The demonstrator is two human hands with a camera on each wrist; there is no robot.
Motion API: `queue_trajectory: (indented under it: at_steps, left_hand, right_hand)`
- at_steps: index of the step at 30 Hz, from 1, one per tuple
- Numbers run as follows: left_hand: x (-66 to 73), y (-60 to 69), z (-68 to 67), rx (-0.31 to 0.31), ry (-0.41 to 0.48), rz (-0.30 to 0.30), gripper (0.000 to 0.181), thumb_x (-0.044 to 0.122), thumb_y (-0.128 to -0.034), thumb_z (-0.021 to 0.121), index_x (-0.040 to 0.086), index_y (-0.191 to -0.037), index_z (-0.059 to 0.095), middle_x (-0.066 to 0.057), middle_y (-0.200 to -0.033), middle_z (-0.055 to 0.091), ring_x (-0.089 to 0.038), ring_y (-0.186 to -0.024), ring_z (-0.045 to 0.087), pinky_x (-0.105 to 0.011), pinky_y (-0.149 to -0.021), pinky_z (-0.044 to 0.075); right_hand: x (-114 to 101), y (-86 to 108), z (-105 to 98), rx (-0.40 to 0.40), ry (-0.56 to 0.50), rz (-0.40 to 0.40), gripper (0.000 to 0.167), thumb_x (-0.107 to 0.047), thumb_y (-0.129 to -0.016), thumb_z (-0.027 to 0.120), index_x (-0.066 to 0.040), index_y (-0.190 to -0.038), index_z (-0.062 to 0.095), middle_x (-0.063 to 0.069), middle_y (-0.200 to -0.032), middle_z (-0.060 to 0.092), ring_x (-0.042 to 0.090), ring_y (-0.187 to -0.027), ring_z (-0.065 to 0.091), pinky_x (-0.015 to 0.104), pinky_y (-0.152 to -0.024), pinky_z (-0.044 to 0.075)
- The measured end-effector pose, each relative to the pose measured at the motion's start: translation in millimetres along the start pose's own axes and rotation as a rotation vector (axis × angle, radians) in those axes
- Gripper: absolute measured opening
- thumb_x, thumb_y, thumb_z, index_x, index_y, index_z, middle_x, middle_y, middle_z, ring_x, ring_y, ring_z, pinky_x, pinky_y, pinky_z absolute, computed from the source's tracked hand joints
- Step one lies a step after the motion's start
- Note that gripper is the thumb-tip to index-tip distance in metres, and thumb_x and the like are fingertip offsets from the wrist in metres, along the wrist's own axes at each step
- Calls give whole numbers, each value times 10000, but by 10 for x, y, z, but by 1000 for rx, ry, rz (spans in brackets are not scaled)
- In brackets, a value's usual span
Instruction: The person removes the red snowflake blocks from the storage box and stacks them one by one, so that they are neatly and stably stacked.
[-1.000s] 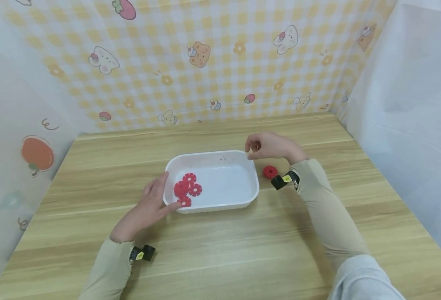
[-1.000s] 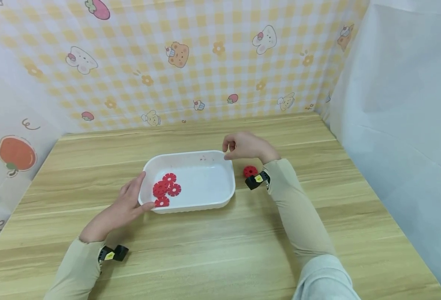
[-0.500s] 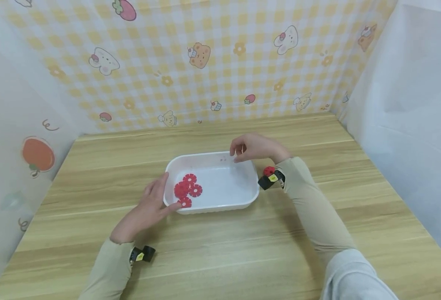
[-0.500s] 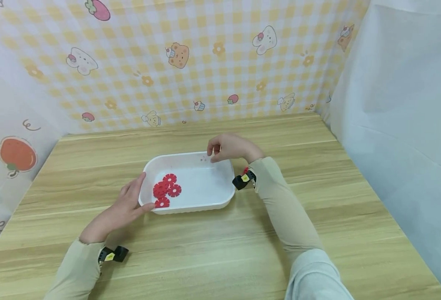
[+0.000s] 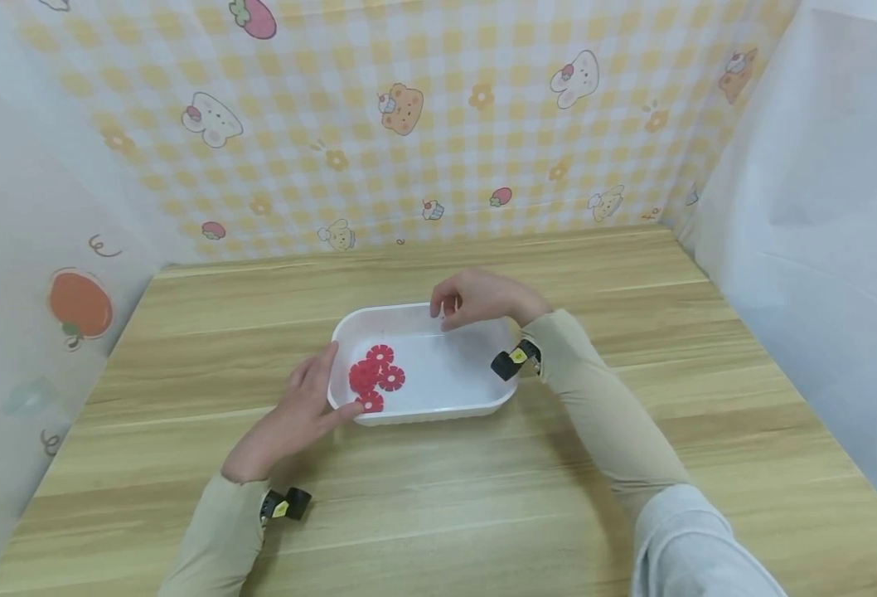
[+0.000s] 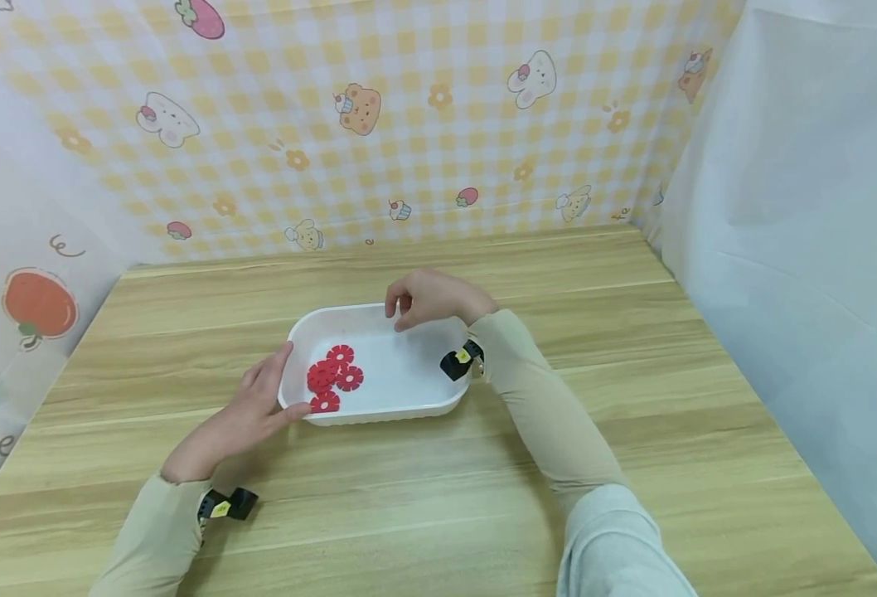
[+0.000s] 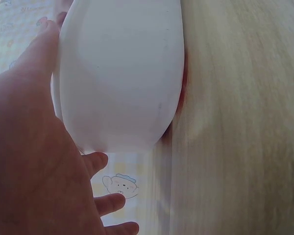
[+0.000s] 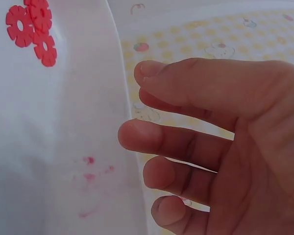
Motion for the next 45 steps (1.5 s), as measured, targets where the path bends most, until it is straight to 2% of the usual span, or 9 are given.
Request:
queue_trajectory:
  at_steps: [12, 23, 31, 39, 45]
  left_hand:
    - [13, 20, 30, 9, 13, 0, 1000, 433, -857, 677, 6, -1505, 46, -247, -1506, 234, -488, -1344, 181, -694, -985, 347]
    - [40, 19, -12, 4, 2, 2, 984, 435, -869, 663, -1, -1503, 50, -254, -1502, 245, -499, -1340, 187, -695, -976, 354]
    - [31, 24, -12, -1, -1, 6, 989, 428, -871, 663, -3, -1505, 37, -261, -1511, 232, -508, -1342, 180, -689, -982, 354]
    - [31, 3, -24, 2, -1, 19, 981, 424, -875, 658, -3, -1507, 41, -252, -1511, 233, -493, -1342, 185, -678, -993, 353]
    - [22, -6, -12, -10, 33, 2, 999, 436, -864, 667, 25, -1515, 31, -232, -1526, 214, -486, -1353, 161, -689, -975, 360]
  right_hand:
    - [-161, -271, 219, -87, -3, -14, 257, -171, -844, 724, -120, -1093, 687, 9, -855, 623, 161, -796, 534, 257, -717, 454]
    - [-284, -467, 350, -144, 67, -32, 266, -206, -846, 721, -152, -1104, 686, -9, -854, 619, 141, -793, 538, 240, -712, 443]
    - [-302, -654, 537, -159, 57, -55, 265, -202, -839, 726, -188, -1100, 682, -12, -821, 608, 127, -773, 545, 226, -703, 447]
    - [-343, -746, 677, -195, 35, -10, 299, -207, -831, 742, -230, -1114, 649, -10, -866, 607, 136, -808, 558, 235, -726, 474]
    - [-353, -830, 783, -177, 77, -57, 372, -224, -808, 773, -235, -1156, 641, -39, -895, 616, 110, -819, 565, 217, -750, 482]
Point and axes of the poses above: each hand's wrist, its own y-axis away from the middle knuckle, its own z-axis out of the palm, x = y × z, the point moved 2 cm from there along -y, towards the middle knuckle
